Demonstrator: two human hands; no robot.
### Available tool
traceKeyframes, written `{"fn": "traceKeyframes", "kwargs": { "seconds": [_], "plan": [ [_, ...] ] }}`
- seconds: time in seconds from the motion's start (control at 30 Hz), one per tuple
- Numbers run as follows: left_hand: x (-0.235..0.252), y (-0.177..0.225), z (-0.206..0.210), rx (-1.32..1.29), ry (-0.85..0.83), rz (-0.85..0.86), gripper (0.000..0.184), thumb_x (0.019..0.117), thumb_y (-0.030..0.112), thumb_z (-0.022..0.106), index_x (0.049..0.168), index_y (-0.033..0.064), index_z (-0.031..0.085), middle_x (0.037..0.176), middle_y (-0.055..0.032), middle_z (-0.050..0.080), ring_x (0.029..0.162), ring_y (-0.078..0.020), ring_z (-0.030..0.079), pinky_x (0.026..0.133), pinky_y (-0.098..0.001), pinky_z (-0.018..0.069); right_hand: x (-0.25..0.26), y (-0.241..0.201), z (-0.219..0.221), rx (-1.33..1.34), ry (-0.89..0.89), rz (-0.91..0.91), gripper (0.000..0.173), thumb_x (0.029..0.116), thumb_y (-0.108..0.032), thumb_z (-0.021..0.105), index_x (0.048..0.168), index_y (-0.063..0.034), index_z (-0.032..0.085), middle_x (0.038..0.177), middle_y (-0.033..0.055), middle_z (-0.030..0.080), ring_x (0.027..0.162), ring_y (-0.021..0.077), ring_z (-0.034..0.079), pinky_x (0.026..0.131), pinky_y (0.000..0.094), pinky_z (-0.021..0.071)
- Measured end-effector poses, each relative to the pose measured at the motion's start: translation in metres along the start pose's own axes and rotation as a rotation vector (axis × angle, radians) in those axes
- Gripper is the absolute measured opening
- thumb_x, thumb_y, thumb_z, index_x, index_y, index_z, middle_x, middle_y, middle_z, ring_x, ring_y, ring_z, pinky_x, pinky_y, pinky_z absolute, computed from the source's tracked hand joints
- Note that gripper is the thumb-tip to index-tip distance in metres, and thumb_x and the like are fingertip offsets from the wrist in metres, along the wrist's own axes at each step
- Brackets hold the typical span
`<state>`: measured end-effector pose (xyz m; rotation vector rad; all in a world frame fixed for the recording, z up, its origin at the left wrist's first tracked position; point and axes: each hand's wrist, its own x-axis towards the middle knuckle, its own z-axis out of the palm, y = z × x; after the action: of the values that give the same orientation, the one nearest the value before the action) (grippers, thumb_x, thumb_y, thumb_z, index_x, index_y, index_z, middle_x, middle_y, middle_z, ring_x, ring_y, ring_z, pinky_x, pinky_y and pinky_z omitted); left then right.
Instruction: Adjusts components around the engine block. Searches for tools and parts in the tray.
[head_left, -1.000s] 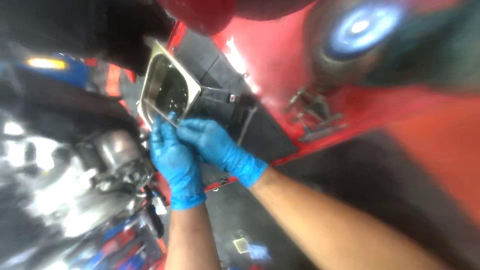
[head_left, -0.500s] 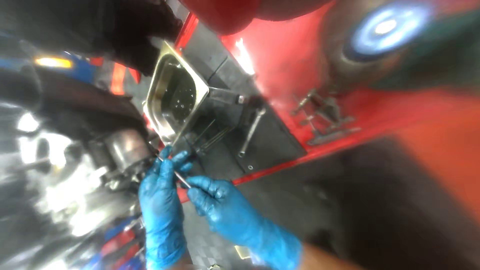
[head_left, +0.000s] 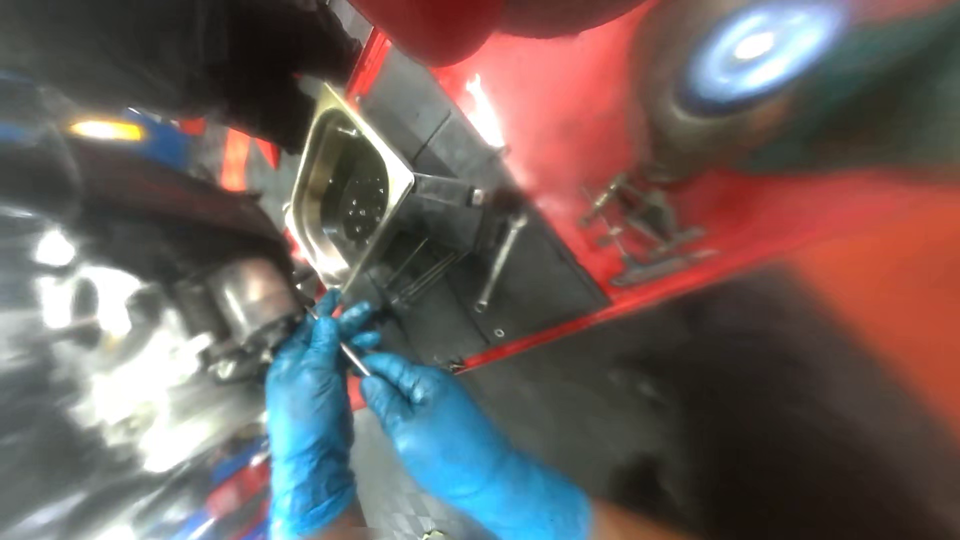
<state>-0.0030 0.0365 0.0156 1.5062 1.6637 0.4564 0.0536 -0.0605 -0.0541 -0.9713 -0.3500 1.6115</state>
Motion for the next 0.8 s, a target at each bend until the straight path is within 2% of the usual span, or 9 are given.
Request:
{"fn": "traceKeyframes", "kwargs": {
  "seconds": [0.1,0.2,0.3,0.4,0.5,0.57,0.6,0.7,0.8],
  "plan": [
    [0.002,-0.010,-0.001,-0.056,-0.014,0.022,0.035,0.1102,0.015,0.043,0.138,0.0031,0.061,0.112,-0.0137,0.075,0.083,-0.0187,0.073,0.076,-0.0327,0.0614,0.007,0.018,-0.002,-0.072,0.019,-0.095,0.027,0.1055,-0.035,0.054,0.121,-0.0234,0.073,0.081,-0.0055,0.067,0.068,0.0054,0.061,0.064,0.0289,0.0529],
    [0.007,-0.018,0.006,-0.042,0.045,0.068,0.034,0.1083,0.015,0.049,0.139,0.0057,0.062,0.111,-0.0124,0.075,0.079,-0.0189,0.073,0.073,-0.0337,0.0620,0.026,0.035,-0.014,-0.004,-0.058,-0.156,0.026,0.1058,-0.032,0.056,0.122,-0.0200,0.073,0.085,-0.0038,0.070,0.070,0.0059,0.064,0.066,0.0283,0.0554],
    [0.010,-0.025,0.010,0.035,0.122,0.127,0.031,0.1068,0.016,0.054,0.134,0.0067,0.065,0.111,-0.0091,0.076,0.078,-0.0187,0.074,0.072,-0.0337,0.0627,0.042,0.043,-0.022,0.064,-0.115,-0.177,0.025,0.1057,-0.027,0.058,0.120,-0.0143,0.073,0.089,-0.0005,0.072,0.073,0.0083,0.065,0.069,0.0298,0.0563],
    [0.016,-0.031,0.022,0.092,0.252,0.203,0.028,0.1053,0.013,0.057,0.130,0.0037,0.067,0.106,-0.0092,0.078,0.073,-0.0205,0.075,0.067,-0.0348,0.0638,0.061,0.055,-0.025,0.019,-0.119,-0.216,0.025,0.1054,-0.030,0.058,0.118,-0.0140,0.073,0.094,0.0006,0.074,0.080,0.0093,0.069,0.076,0.0341,0.0591],
    [0.020,-0.036,0.031,0.154,0.331,0.277,0.024,0.1049,0.014,0.058,0.122,0.0021,0.070,0.100,-0.0066,0.077,0.072,-0.0181,0.074,0.068,-0.0340,0.0644,0.078,0.063,-0.026,-0.072,-0.127,-0.255,0.028,0.1051,-0.035,0.058,0.119,-0.0164,0.074,0.101,-0.0001,0.075,0.089,0.0093,0.071,0.085,0.0380,0.0594],
    [0.023,-0.040,0.036,0.142,0.386,0.308,0.021,0.1052,0.015,0.058,0.114,0.0019,0.071,0.097,-0.0055,0.077,0.074,-0.0158,0.074,0.069,-0.0319,0.0634,0.083,0.062,-0.027,-0.201,-0.093,-0.286,0.028,0.1047,-0.039,0.057,0.116,-0.0196,0.074,0.095,-0.0004,0.075,0.085,0.0116,0.071,0.080,0.0414,0.0588],
    [0.024,-0.042,0.038,0.108,0.396,0.319,0.022,0.1056,0.016,0.057,0.114,0.0017,0.071,0.099,-0.0060,0.077,0.076,-0.0165,0.074,0.070,-0.0323,0.0635,0.083,0.059,-0.030,-0.285,-0.067,-0.313,0.029,0.1046,-0.041,0.056,0.116,-0.0211,0.075,0.092,0.0001,0.074,0.083,0.0139,0.071,0.077,0.0439,0.0586],
    [0.031,-0.050,0.040,-0.021,0.341,0.375,0.026,0.1067,0.015,0.054,0.123,0.0018,0.069,0.110,-0.0085,0.076,0.088,-0.0196,0.074,0.080,-0.0355,0.0628,0.080,0.045,-0.042,-0.650,0.087,-0.438,0.032,0.1032,-0.046,0.053,0.114,-0.0244,0.074,0.086,0.0007,0.074,0.080,0.0200,0.072,0.066,0.0479,0.0574],
    [0.037,-0.056,0.040,-0.198,0.229,0.408,0.031,0.1090,0.014,0.047,0.132,0.0024,0.065,0.120,-0.0091,0.072,0.104,-0.0204,0.072,0.093,-0.0377,0.0593,0.078,0.024,-0.056,-0.877,0.127,-0.470,0.033,0.1021,-0.049,0.051,0.099,-0.0233,0.070,0.078,-0.0003,0.069,0.073,0.0208,0.070,0.058,0.0467,0.0544]
  ]
}}
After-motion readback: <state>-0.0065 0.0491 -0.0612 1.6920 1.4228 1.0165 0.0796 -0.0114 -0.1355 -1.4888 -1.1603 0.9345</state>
